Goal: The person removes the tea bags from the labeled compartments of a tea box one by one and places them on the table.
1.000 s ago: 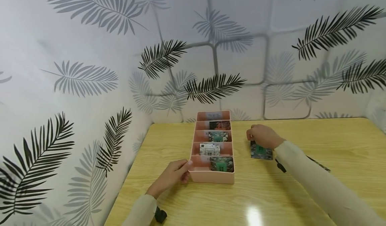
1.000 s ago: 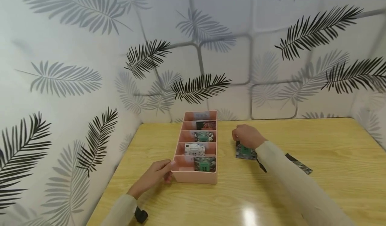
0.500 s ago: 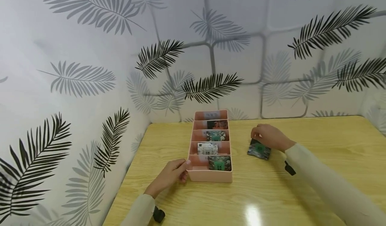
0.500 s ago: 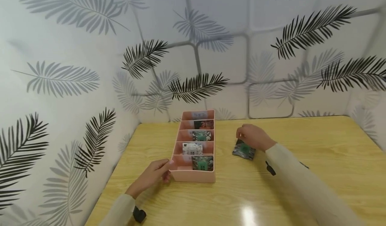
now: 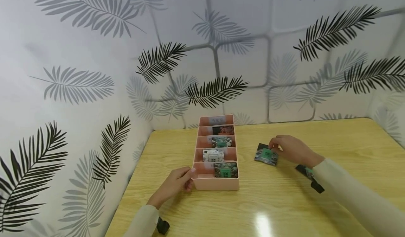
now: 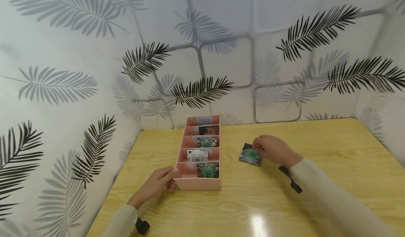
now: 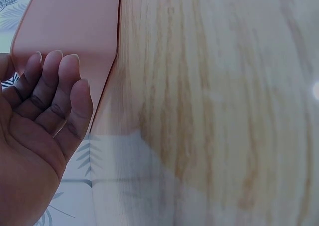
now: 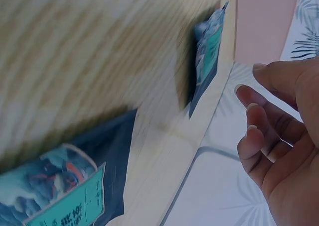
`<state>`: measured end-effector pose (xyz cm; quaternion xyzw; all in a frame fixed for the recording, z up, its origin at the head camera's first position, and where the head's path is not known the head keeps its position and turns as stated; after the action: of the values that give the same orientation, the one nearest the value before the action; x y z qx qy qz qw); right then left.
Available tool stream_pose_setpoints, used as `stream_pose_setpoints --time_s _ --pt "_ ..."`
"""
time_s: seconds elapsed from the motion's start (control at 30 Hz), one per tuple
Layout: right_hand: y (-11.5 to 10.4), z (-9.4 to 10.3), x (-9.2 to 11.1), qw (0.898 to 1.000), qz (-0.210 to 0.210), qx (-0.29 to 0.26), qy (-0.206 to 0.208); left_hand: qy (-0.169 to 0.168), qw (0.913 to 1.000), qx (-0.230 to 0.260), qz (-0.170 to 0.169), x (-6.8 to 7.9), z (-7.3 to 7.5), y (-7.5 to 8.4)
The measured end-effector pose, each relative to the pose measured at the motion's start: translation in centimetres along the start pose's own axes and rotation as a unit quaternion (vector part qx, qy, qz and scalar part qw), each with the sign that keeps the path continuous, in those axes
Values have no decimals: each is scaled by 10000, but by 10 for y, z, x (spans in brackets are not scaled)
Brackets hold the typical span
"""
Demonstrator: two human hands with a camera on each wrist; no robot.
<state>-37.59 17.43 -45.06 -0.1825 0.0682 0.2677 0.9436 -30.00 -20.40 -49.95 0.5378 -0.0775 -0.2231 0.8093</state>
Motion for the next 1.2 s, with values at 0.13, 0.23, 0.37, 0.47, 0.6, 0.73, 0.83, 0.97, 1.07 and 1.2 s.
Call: stream_pose_setpoints --time_s 0.13,0.23,0.37,0.47,0.6,0.73,0.83,0.97,1.07,1.2 --pt "-9 3 4 10000 -14 -94 26 -8 10000 -76 -20 0 1 -3" --pt "-17 5 5 9998 -6 -183 31 -10 10000 -73 -18 0 1 -3" --pt "-31 7 4 9994 83 -340 57 2 10000 -62 -6 0 2 -3" --pt "-42 9 3 9989 177 -422 135 0 10000 -74 -6 0 1 -3" --pt "-56 11 2 9984 215 -502 160 -27 9999 -100 -32 0 1 -2" --pt "-69 12 1 9974 225 -677 97 -38 9999 -115 -35 -1 1 -3" --pt "-77 11 -1 9961 311 -822 112 -31 9999 -139 -38 -1 2 -4" --pt "-85 5 -6 9955 337 -876 103 -32 9998 -155 -72 -1 2 -4" --pt "-91 -1 -11 9950 220 -972 -8 -37 9998 -143 -100 -1 1 -3" --pt "-101 -7 -16 9938 111 -1102 -133 -32 9999 -123 -116 -1 1 -3"
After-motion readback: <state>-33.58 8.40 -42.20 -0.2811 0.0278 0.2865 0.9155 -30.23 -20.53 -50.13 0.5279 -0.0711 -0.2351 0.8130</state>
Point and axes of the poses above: each hand's wrist, its own x-axis away from the middle knuckle, its own z-axis out of the back of the hand, y = z × x, the point moved 8 cm from there along -x, towards the middle knuckle, and after that the axes turned 10 degrees about -z, right-handed, at the moved point
